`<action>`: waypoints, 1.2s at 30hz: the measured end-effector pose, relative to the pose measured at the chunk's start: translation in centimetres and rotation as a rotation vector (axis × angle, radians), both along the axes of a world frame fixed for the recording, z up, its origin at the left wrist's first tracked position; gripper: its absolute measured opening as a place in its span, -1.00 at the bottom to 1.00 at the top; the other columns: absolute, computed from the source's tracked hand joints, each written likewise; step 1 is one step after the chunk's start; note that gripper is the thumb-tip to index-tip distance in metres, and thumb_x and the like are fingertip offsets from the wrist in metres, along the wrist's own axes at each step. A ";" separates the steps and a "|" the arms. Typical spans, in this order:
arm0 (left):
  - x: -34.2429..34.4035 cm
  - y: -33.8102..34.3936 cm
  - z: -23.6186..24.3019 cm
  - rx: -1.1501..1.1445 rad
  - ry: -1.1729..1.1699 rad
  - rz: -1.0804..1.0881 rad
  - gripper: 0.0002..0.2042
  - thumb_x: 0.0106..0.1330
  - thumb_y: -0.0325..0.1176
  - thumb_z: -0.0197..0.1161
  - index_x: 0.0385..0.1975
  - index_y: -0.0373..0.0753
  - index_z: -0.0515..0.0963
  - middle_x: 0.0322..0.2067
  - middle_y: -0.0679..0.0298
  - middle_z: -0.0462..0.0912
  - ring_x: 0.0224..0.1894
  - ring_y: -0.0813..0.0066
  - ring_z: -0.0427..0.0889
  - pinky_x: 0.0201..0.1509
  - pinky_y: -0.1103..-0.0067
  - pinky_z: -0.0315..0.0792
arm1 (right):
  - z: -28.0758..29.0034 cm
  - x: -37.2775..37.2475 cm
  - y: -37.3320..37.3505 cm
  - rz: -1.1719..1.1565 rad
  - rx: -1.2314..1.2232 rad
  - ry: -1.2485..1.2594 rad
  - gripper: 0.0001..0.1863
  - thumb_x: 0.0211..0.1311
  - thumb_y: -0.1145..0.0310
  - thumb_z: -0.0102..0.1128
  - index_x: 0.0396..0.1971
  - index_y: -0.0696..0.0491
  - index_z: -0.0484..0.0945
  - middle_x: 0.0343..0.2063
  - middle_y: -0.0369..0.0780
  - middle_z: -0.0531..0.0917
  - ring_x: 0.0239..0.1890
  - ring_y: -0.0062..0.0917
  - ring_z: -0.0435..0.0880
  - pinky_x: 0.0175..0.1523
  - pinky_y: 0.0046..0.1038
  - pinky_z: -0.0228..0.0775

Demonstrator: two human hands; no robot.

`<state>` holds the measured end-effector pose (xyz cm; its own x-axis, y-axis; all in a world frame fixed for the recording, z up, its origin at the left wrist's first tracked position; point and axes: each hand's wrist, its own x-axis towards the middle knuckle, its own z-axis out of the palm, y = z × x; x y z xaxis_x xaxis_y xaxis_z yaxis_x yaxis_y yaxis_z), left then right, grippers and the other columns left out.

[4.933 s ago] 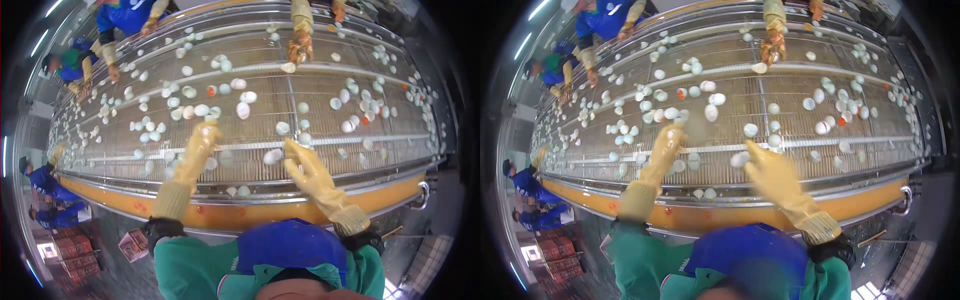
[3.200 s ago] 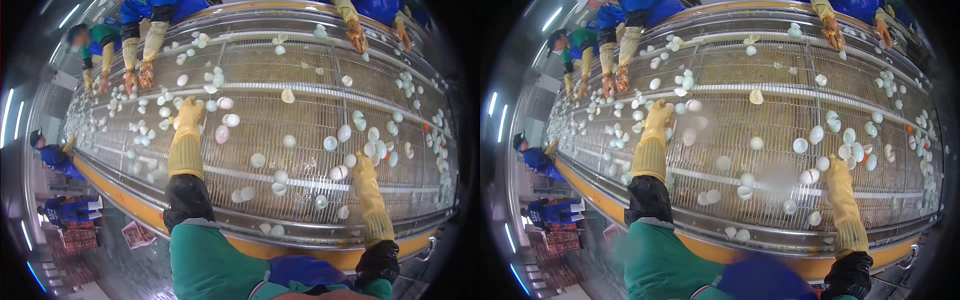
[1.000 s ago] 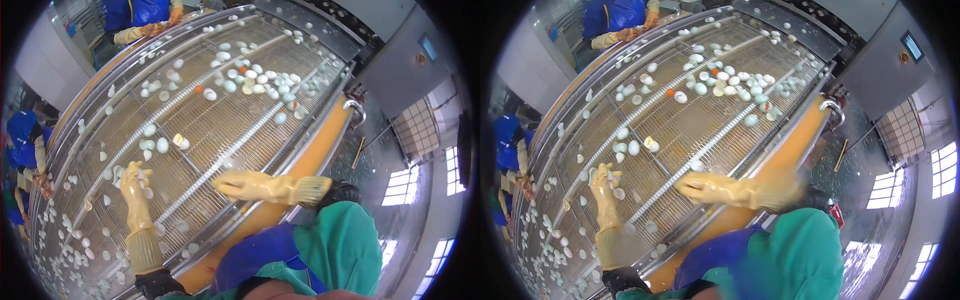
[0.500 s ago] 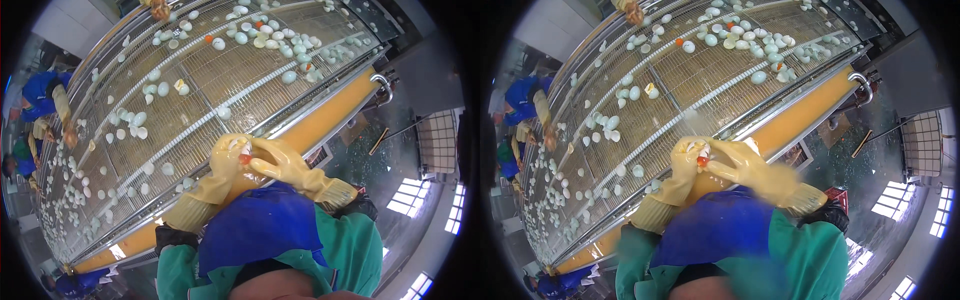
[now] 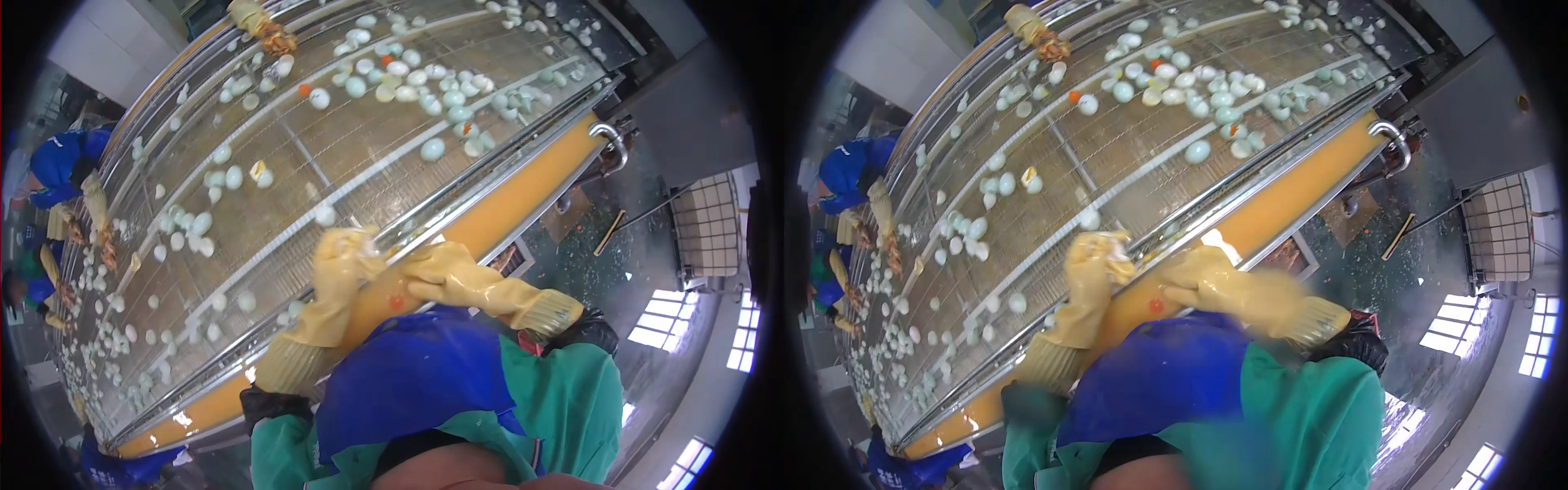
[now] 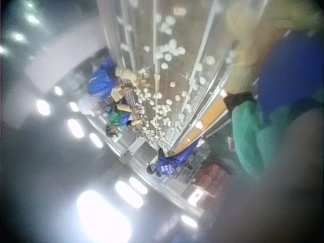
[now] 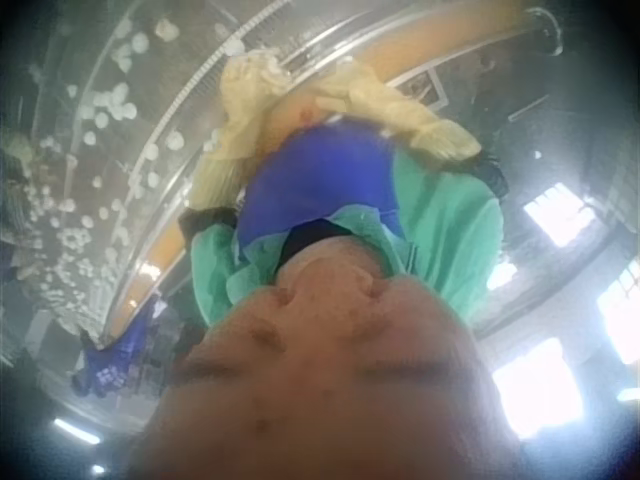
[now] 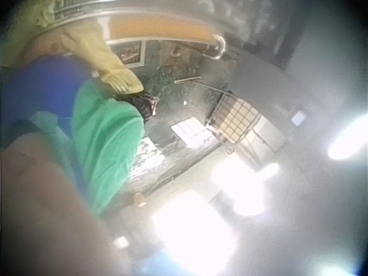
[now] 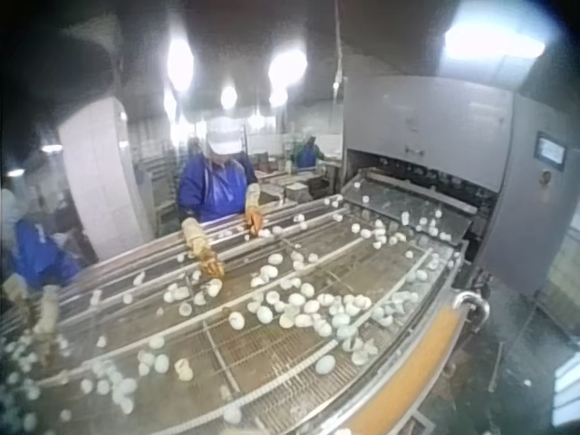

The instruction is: The person stands at a rotating drum conveyor and repeatedly picks up eggs, cracks them open, and discards the shells. The person uses both hands to handle the eggs and separate the contents from the shells as they move along the conveyor.

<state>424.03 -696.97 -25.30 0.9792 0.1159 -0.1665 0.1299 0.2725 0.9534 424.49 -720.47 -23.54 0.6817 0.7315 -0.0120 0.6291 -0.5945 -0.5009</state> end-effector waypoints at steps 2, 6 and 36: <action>3.7 2.5 1.8 0.138 -0.130 0.081 -0.72 0.52 -0.27 0.21 0.08 -0.29 0.56 -0.22 0.20 0.69 -0.27 0.51 0.66 -0.19 0.53 0.55 | 3.3 2.5 -1.5 -0.078 0.070 0.152 -0.55 0.34 0.14 0.21 0.10 0.11 0.59 -0.21 -0.01 0.75 0.02 -0.06 0.67 0.13 -0.06 0.46; 9.8 4.8 5.7 0.511 0.030 0.383 -0.42 0.45 -0.21 0.32 0.40 -0.27 0.36 0.35 0.12 0.43 0.35 0.34 0.42 0.39 0.39 0.32 | 0.8 12.1 -6.8 -0.577 0.142 -0.399 -0.48 0.29 0.04 0.23 0.13 0.05 0.58 -0.21 -0.04 0.75 -0.13 -0.04 0.73 -0.02 -0.05 0.54; 8.1 -15.0 0.2 0.617 -0.372 -0.182 -0.61 0.59 -0.33 0.13 0.36 -0.17 0.42 -0.04 0.23 0.63 -0.34 0.62 0.58 -0.30 0.69 0.47 | 4.9 12.7 -9.2 -0.038 0.293 0.527 -0.82 0.29 0.44 0.16 -0.13 0.07 0.51 -0.23 -0.04 0.63 -0.23 -0.19 0.69 -0.14 -0.21 0.52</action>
